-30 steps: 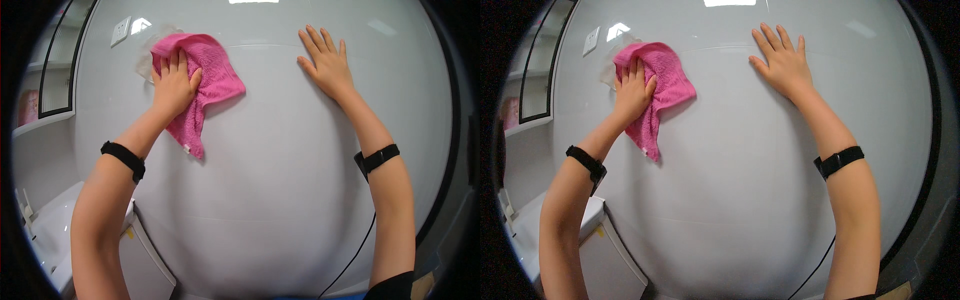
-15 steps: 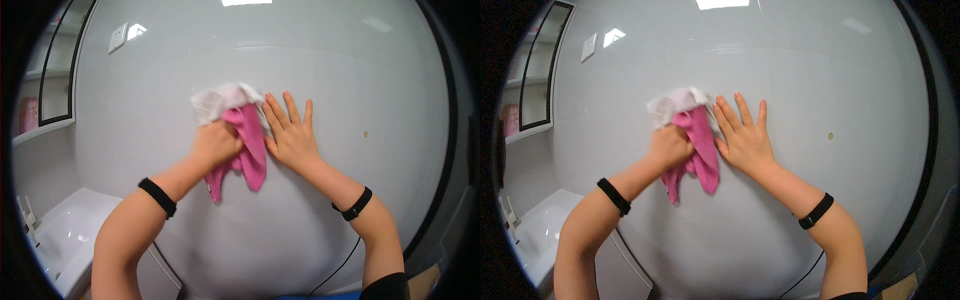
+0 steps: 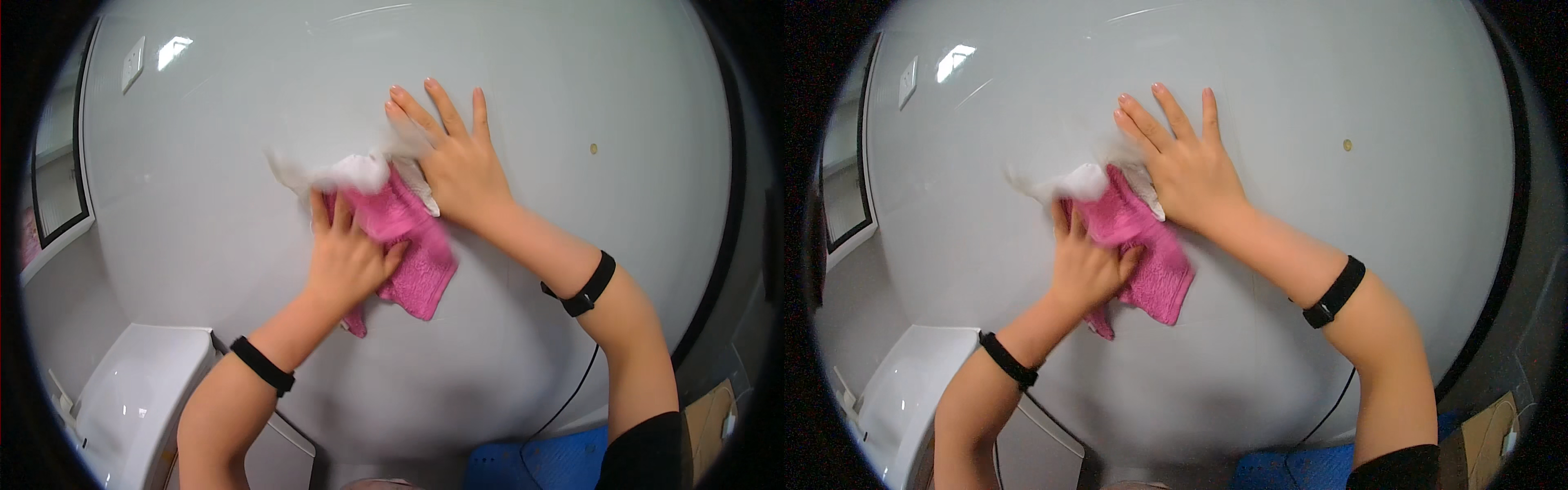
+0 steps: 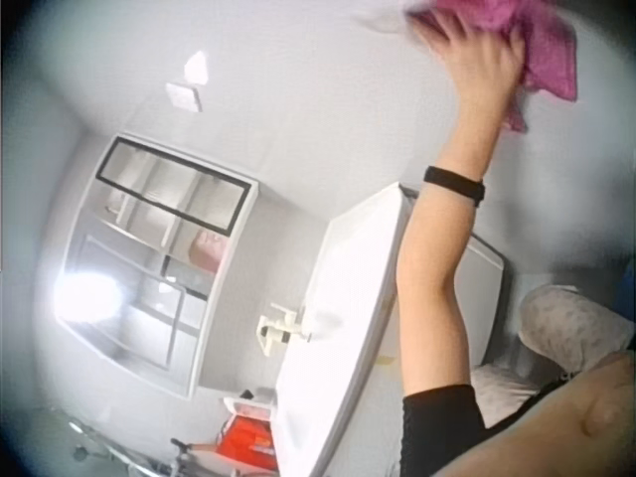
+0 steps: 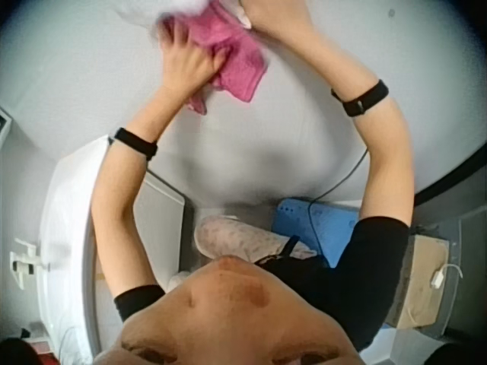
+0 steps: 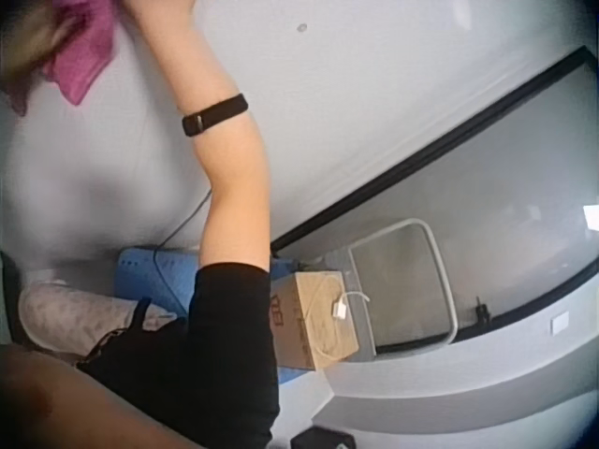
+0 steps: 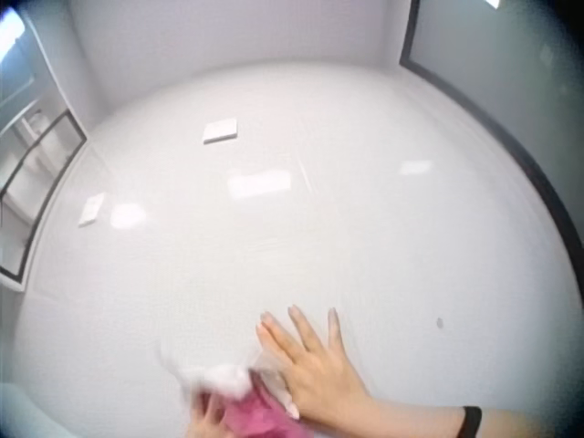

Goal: The person is wiping down the sink and the adjacent wall using a pink cloth.

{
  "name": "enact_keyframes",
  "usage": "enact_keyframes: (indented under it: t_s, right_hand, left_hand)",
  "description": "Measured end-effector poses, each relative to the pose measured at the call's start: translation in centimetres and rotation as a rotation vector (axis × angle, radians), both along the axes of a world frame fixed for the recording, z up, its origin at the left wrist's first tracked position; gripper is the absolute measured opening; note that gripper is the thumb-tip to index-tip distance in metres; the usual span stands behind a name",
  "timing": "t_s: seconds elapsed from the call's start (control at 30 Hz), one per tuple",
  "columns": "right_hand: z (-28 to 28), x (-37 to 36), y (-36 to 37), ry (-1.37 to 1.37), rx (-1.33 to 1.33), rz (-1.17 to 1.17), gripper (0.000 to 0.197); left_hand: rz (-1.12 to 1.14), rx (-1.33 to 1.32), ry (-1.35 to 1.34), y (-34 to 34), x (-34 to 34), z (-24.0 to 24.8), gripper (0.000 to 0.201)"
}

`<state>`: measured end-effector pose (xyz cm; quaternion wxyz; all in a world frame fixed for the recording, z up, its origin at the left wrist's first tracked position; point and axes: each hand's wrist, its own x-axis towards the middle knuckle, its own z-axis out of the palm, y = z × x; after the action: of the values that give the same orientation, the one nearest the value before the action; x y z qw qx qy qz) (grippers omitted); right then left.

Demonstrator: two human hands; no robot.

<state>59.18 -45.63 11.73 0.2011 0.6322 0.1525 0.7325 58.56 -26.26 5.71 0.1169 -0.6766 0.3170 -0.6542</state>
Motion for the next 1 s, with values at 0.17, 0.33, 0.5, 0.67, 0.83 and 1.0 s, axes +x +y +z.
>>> enact_keyframes:
  t_s: [0.17,0.33,0.5,0.67,0.83,1.0]
  right_hand:
    - [0.2,-0.3,-0.2,0.138,0.024,0.234,0.062]
    - [0.8,-0.4,1.1,0.136,0.037,0.208,0.061]
    - [0.6,-0.2,1.0,0.158,0.04,0.168,0.063]
    - [0.5,-1.1,0.5,0.201,0.063,0.103,0.064]
    - [-0.9,-3.4,2.6,0.148,0.044,0.348,0.072]
    - [-4.7,-1.0,6.6,0.352,-0.213,0.329,0.078]
  left_hand:
    - [0.093,-0.23,0.192,3.9,0.8,4.8,0.036]
    - [0.298,-0.838,0.047,15.3,2.5,12.0,0.047]
    - [0.524,-0.223,0.207,8.7,2.9,3.7,0.018]
    - [0.031,-0.06,0.196,3.1,-0.7,-1.4,0.051]
    - [0.13,-0.286,0.02,9.1,1.7,1.6,0.04]
    - [0.454,-0.611,0.206,18.6,2.3,5.1,0.028]
